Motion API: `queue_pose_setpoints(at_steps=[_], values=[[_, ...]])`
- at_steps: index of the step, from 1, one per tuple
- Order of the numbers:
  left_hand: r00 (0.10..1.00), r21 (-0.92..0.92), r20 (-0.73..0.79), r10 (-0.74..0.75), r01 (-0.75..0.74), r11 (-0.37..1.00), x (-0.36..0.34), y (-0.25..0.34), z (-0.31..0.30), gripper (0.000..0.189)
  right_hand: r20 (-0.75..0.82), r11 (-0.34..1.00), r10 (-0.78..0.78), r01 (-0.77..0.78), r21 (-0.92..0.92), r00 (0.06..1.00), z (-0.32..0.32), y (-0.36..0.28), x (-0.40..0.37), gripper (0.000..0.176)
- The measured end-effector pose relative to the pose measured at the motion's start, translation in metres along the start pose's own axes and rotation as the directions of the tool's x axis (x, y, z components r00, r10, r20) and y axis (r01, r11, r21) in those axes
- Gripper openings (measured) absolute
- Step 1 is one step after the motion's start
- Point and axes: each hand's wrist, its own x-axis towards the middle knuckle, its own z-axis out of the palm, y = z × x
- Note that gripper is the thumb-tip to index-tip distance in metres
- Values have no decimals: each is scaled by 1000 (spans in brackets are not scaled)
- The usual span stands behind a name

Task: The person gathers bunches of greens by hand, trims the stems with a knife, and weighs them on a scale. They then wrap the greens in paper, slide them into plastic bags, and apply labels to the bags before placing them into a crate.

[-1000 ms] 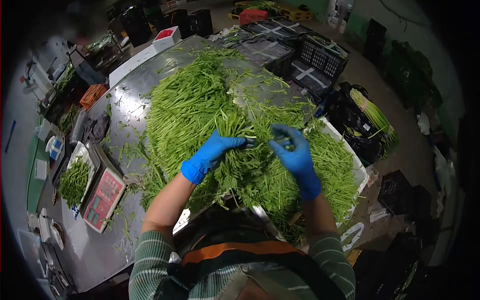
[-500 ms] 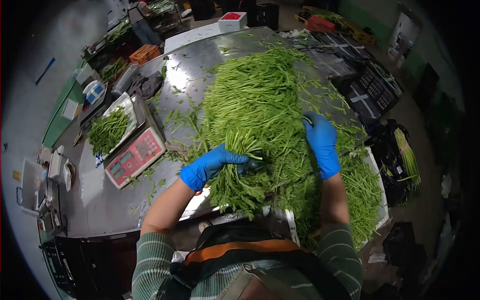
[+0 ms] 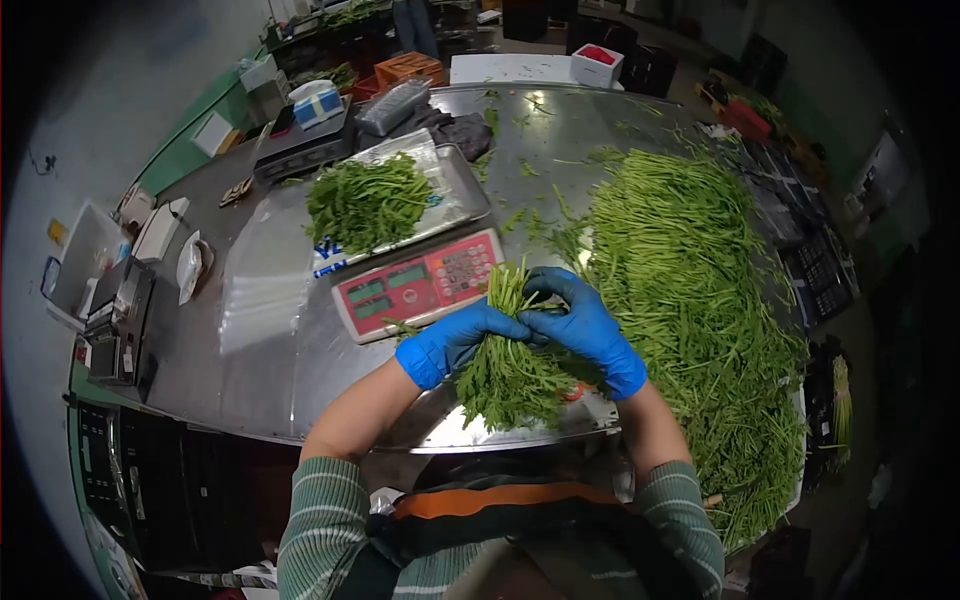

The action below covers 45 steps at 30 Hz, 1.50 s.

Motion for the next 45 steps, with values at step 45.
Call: queue_pose_setpoints(at_steps=[45], values=[[837, 955, -247, 488, 296, -26, -36, 203, -172, 89, 338, 714, -313, 455, -533, 887, 113, 94, 191, 16]])
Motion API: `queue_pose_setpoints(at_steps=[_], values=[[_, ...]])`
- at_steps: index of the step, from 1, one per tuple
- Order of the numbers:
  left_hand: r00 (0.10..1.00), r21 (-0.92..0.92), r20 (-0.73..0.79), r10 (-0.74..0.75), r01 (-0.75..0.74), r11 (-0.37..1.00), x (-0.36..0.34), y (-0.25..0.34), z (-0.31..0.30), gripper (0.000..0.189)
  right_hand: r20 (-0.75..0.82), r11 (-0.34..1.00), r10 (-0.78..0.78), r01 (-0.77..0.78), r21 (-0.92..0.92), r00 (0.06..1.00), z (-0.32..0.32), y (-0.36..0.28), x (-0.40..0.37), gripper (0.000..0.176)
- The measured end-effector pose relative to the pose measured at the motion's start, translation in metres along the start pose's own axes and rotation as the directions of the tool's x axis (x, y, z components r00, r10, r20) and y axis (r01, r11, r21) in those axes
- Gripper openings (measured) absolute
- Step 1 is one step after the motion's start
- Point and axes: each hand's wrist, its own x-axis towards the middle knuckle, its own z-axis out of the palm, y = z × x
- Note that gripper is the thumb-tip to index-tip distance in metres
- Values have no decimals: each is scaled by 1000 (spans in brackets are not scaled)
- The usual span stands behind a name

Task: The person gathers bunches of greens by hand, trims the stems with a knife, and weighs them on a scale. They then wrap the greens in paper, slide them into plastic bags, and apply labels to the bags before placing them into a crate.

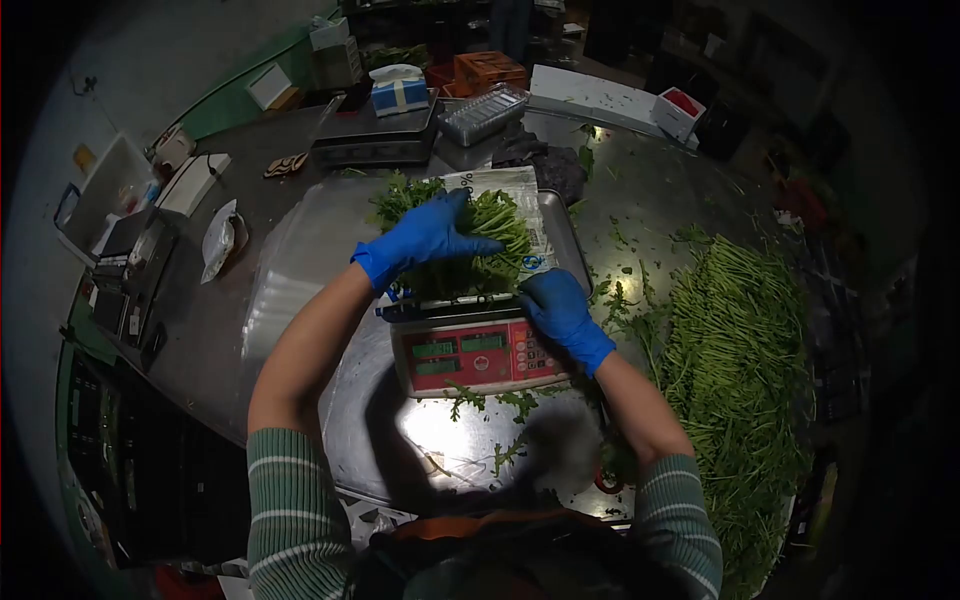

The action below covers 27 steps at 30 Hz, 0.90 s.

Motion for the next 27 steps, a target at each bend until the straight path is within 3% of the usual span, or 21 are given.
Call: queue_pose_setpoints(at_steps=[1, 3, 4, 6, 8, 9, 10, 11, 12, 14, 15, 17, 18, 20, 21, 23, 24, 25, 27], values=[[984, -81, 176, -13, 28, 996, -2, 1, 12, 90, -47, 1000, -23, 23, -4, 999, -8, -7, 0, 13], [941, 291, -6, 338, -322, 901, -14, -20, 65, 82, -105, 998, -59, 57, -22, 993, -31, -12, 9, 12], [939, 296, -9, 345, -327, 897, -15, -6, 60, 82, -181, 992, -115, 103, -76, 977, -43, -14, 11, 12], [951, 36, 250, 184, -199, 979, -14, 18, 55, 69, -257, 984, -152, 122, -130, 954, -52, -12, 14, 13], [956, -15, 252, 153, -154, 988, 9, 7, 55, 62, -281, 992, -101, 74, -106, 954, -57, -2, 27, 13], [962, -57, 246, 117, -106, 993, 22, 1, 57, 55, -190, 998, 41, -51, -46, 981, -46, 13, 30, 19], [985, -172, 174, 22, 9, 985, 32, -4, 61, 49, -130, 978, 207, -208, 6, 970, -20, 30, 26, 22], [985, -162, 166, 48, -21, 987, 42, -1, 62, 49, -74, 932, 361, -358, 48, 930, -3, 41, 25, 26], [998, 17, 48, 43, -43, 999, 50, 3, 62, 49, -32, 905, 422, -419, 75, 906, -3, 40, 27, 29], [980, 297, -117, 160, -119, 947, 68, 4, 68, 55, 8, 890, 456, -456, -4, 890, -8, 34, 30, 29], [975, 308, -122, 185, -140, 941, 78, -6, 79, 55, -7, 883, 469, -469, 21, 883, 1, 41, 28, 31], [841, 462, -443, 310, -82, 883, 96, -40, 114, 59, -14, 880, 476, -476, 13, 880, -4, 36, 29, 31], [969, 288, -247, 1, 73, 955, 103, -59, 128, 64, 3, 879, 478, -478, 7, 879, -6, 33, 29, 31], [981, 281, -85, -176, 193, 940, 85, -16, 92, 63, -4, 866, 499, -499, -23, 866, 3, 42, 27, 31], [971, 327, -77, -228, 241, 914, 84, -11, 87, 59, 10, 865, 502, -502, -9, 865, 0, 40, 28, 31], [995, 366, 26, -96, 80, 927, 66, 4, 66, 56, 15, 863, 505, -505, 9, 863, -3, 38, 29, 31], [980, 354, 164, -114, 50, 934, 60, 7, 59, 61, -9, 882, 470, -469, 42, 883, -3, 38, 29, 31], [980, 360, 165, -111, 45, 932, 48, 15, 51, 61, -31, 898, 436, -433, 75, 899, -2, 38, 28, 31], [935, 594, 203, 292, -354, 722, 15, 27, 44, 66, -50, 898, 438, -435, 60, 898, 0, 36, 27, 30]])
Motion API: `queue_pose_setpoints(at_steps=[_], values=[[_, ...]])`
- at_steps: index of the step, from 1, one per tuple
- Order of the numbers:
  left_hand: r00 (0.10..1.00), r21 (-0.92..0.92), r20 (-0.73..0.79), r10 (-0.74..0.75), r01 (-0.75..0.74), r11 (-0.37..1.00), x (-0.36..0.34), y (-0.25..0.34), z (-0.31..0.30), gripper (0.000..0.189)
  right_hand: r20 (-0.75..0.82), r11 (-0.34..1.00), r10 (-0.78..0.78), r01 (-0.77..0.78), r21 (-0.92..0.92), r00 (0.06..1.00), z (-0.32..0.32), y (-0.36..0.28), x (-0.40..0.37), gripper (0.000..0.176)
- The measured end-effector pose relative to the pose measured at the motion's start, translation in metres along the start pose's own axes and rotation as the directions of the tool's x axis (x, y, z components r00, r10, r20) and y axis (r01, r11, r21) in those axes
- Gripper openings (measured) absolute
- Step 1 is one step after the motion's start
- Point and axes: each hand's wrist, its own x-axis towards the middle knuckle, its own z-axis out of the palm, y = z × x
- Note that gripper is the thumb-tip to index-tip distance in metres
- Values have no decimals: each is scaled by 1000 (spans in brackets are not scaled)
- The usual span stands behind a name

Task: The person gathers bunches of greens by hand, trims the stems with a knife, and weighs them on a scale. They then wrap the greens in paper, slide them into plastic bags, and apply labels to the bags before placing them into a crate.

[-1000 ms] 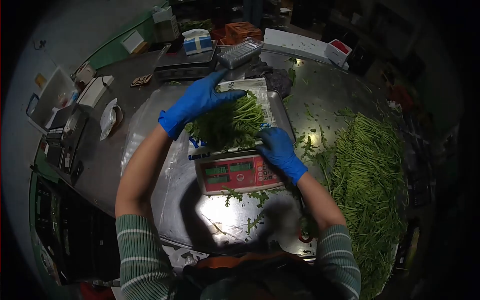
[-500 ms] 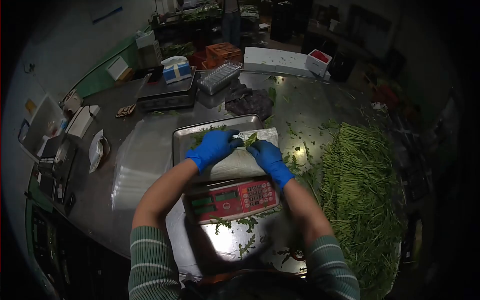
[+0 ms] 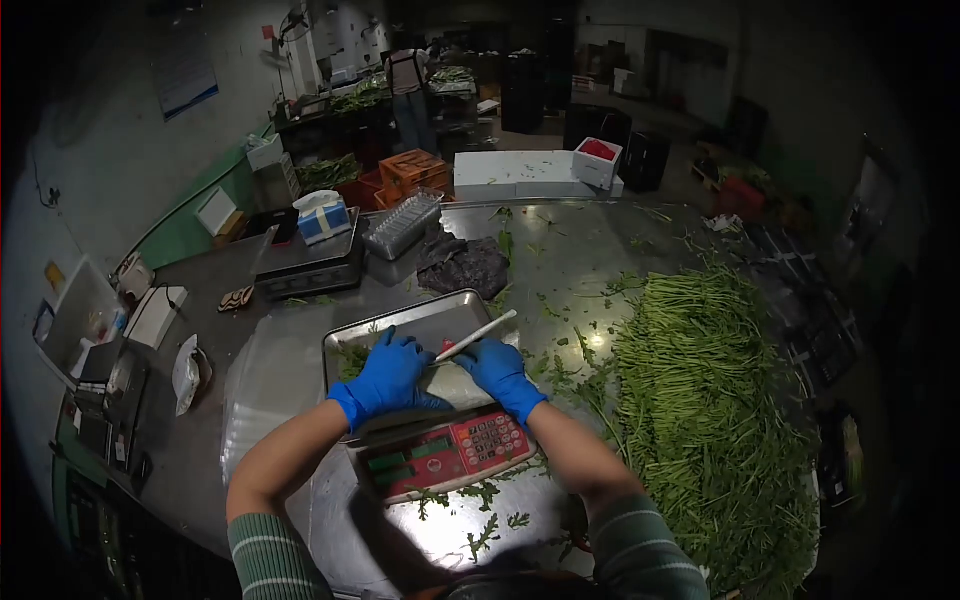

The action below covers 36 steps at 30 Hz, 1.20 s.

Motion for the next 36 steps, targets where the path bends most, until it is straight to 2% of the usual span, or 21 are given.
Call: queue_pose_setpoints(at_steps=[1, 2, 4, 6, 7, 8, 9, 11, 12, 15, 17, 19, 21, 23, 26, 28, 30, 32, 33, 35, 36], values=[[975, 90, -212, 60, -42, 995, -11, 3, 9, 71, -11, 1000, -4, 4, -23, 1000, 0, 1, -1, 29], [975, 85, -213, 57, -40, 996, -11, 6, 10, 71, -7, 1000, -4, 4, -25, 1000, 2, 6, -2, 29], [983, -190, 83, -163, 176, 966, -16, 14, 4, 73, -86, 984, -96, 82, -158, 992, 1, 2, -1, 28], [983, -199, -38, -180, 169, 965, -28, 24, 7, 66, -182, 919, -289, 220, -328, 940, -18, -10, -15, 22], [978, -193, -102, -184, 162, 968, -36, 28, 6, 64, -239, 855, -424, 299, -424, 874, -30, -19, -20, 19], [963, -214, -134, -233, 202, 956, -46, 34, 2, 62, -266, 828, -516, 394, -399, 814, -50, -35, -31, 15], [946, -233, -162, -283, 242, 942, -59, 40, -5, 61, -290, 857, -500, 420, -298, 816, -67, -51, -43, 16], [893, -330, -278, -354, 257, 908, -91, 53, -15, 59, -393, 806, -589, 544, -233, 706, -92, -83, -55, 24], [870, -342, -253, -422, 328, 881, -110, 62, -22, 59, -342, 786, -614, 588, -189, 711, -96, -94, -56, 26], [857, -352, -239, -456, 361, 863, -159, 85, -28, 60, -177, 754, -648, 657, -8, 741, -81, -93, -53, 23], [736, -463, -153, -660, 537, 705, -200, 95, -19, 64, -239, 755, -638, 656, -9, 732, -65, -94, -54, 18], [534, -560, -53, -844, 683, 468, -248, 93, -5, 67, -265, 814, -509, 558, 163, 819, -45, -99, -56, 16], [286, -666, -142, -948, 680, 305, -304, 87, 17, 69, -178, 821, -470, 502, 270, 864, -22, -120, -62, 14], [124, -874, 81, -989, 487, -10, -355, 85, 4, 71, -39, 817, -433, 410, 405, 901, 19, -141, -64, 13], [-109, -874, 74, -991, 472, -117, -431, 85, 5, 73, 187, 813, -488, 366, 453, 852, 101, -193, -81, 16], [-135, -849, 53, -989, 515, -115, -465, 87, -1, 74, 396, 840, -463, 251, 481, 793, 173, -236, -104, 20], [-150, -823, 36, -988, 556, -114, -500, 84, 2, 75, 380, 838, -461, 251, 485, 802, 221, -291, -138, 21], [-149, -819, 54, -987, 559, -129, -532, 86, 11, 75, 611, 902, -403, 183, 390, 682, 241, -338, -160, 21], [-151, -821, 75, -986, 552, -147, -543, 87, 13, 75, 626, 909, -391, 176, 378, 674, 253, -341, -167, 21], [-142, -796, 112, -983, 579, -175, -565, 86, 7, 75, 493, 878, -478, 379, 292, 727, 277, -339, -181, 19], [-140, -797, 125, -982, 575, -183, -574, 84, 6, 75, 561, 900, -437, 344, 269, 703, 281, -337, -178, 18]])
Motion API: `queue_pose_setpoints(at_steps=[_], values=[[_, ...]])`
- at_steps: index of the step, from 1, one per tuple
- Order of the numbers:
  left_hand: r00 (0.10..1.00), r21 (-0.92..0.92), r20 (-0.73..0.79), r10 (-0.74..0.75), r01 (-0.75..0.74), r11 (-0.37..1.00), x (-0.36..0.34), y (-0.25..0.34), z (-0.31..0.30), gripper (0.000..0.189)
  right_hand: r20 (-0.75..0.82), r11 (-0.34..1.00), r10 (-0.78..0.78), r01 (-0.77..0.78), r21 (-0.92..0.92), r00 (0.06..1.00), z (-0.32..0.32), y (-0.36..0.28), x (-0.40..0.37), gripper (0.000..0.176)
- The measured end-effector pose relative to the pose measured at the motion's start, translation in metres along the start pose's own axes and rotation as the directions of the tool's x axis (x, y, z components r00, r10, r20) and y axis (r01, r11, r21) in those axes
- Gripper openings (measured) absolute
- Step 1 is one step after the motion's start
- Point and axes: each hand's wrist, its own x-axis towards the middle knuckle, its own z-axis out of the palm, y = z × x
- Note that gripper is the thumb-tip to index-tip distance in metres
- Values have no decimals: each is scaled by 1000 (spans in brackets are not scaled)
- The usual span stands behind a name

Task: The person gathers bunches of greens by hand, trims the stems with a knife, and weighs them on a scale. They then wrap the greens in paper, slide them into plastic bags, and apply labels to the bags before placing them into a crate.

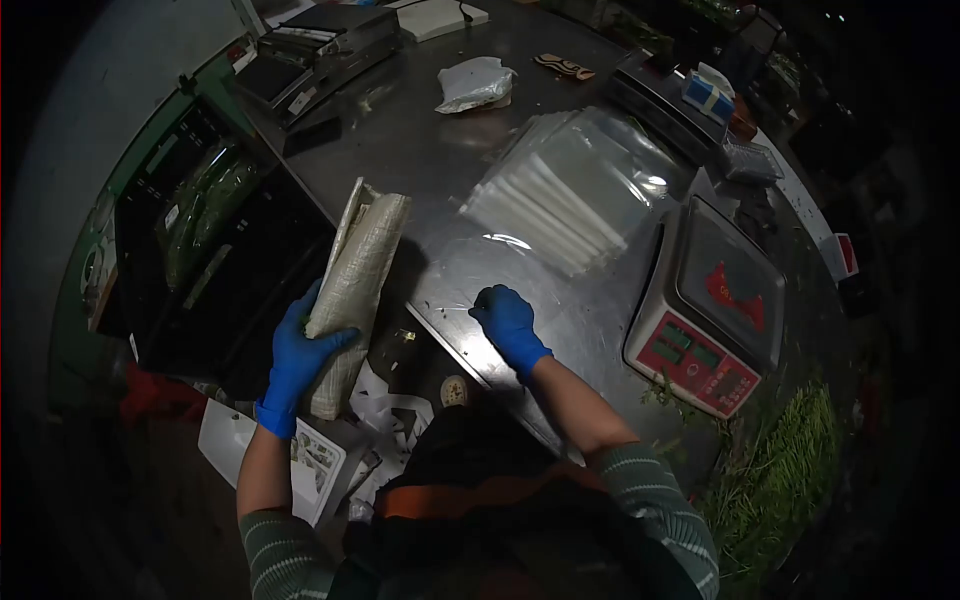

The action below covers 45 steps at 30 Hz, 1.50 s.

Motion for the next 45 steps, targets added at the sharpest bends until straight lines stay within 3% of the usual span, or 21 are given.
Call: queue_pose_setpoints(at_steps=[2, 4, 9, 11, 15, 17, 18, 20, 21, 22, 27, 31, 34, 36, 39, 41, 42, 43, 44, 45], values=[[995, -93, 57, -85, 90, 992, 4, -10, -10, 75, -69, 1000, -11, 11, -3, 998, -4, 13, -1, 16], [993, -74, 96, -74, 81, 994, 10, -18, -15, 75, -65, 1000, 0, 1, 9, 998, -16, 21, -1, 16], [980, -86, 191, -59, 76, 993, 17, -20, -11, 73, -31, 986, 45, -49, -157, 999, -23, 24, -3, 18], [971, 80, 238, 8, -28, 996, 16, -6, -9, 72, -27, 980, 91, -94, -176, 995, -20, 22, -3, 18], [967, 141, 253, 32, -69, 988, 4, -2, -1, 72, -53, 983, 95, -102, -151, 994, -16, 20, -5, 19], [885, 359, 460, -74, -109, 927, -2, 24, 1, 72, -73, 986, 61, -71, -148, 995, -20, 20, -7, 19], [889, 364, 451, -74, -107, 925, -6, 27, 7, 72, -143, 997, 11, -21, -73, 990, -25, 17, -9, 18], [784, 428, 621, 11, -351, 833, -14, 28, 23, 70, -211, 999, -44, 46, 1, 976, -37, 11, -10, 16], [765, 446, 644, 2, -377, 811, -16, 26, 31, 68, -287, 994, -102, 109, 9, 953, -50, 4, -9, 15], [773, 453, 634, -3, -368, 812, -19, 25, 36, 68, -362, 985, -155, 172, 13, 919, -58, 0, -8, 14], [898, 500, 439, -18, -227, 835, -25, 34, 50, 68, -358, 949, -291, 316, 13, 887, -72, -6, 0, 13], [882, 587, 468, -56, -263, 766, -25, 53, 60, 68, -398, 908, -377, 418, 18, 836, -85, -35, 2, 12], [872, 521, 487, 45, -331, 787, -30, 56, 66, 68, -320, 865, -486, 500, -44, 813, -74, -37, 3, 11], [900, 506, 426, 89, -319, 801, -32, 52, 71, 67, -444, 910, -358, 414, 31, 821, -68, -34, 18, 11], [898, 495, 423, 119, -339, 800, -18, 52, 80, 66, -242, 755, -644, 654, -45, 726, -72, -87, -11, 12], [920, 484, 389, 46, -247, 839, -10, 47, 89, 62, -289, 761, -631, 646, -52, 720, -65, -90, -6, 13], [917, 482, 394, 58, -260, 837, -9, 41, 91, 62, -352, 782, -572, 622, 39, 741, -66, -91, -4, 14], [948, 410, 304, 99, -224, 884, -8, 35, 93, 57, -410, 795, -504, 594, 125, 760, -73, -94, -4, 15], [967, 326, 218, 130, -198, 924, -3, 27, 97, 52, -355, 753, -579, 649, 112, 734, -80, -97, -16, 14], [973, 216, 228, 32, -82, 973, 7, 10, 103, 49, -359, 718, -581, 667, 196, 731, -86, -102, -31, 14]])
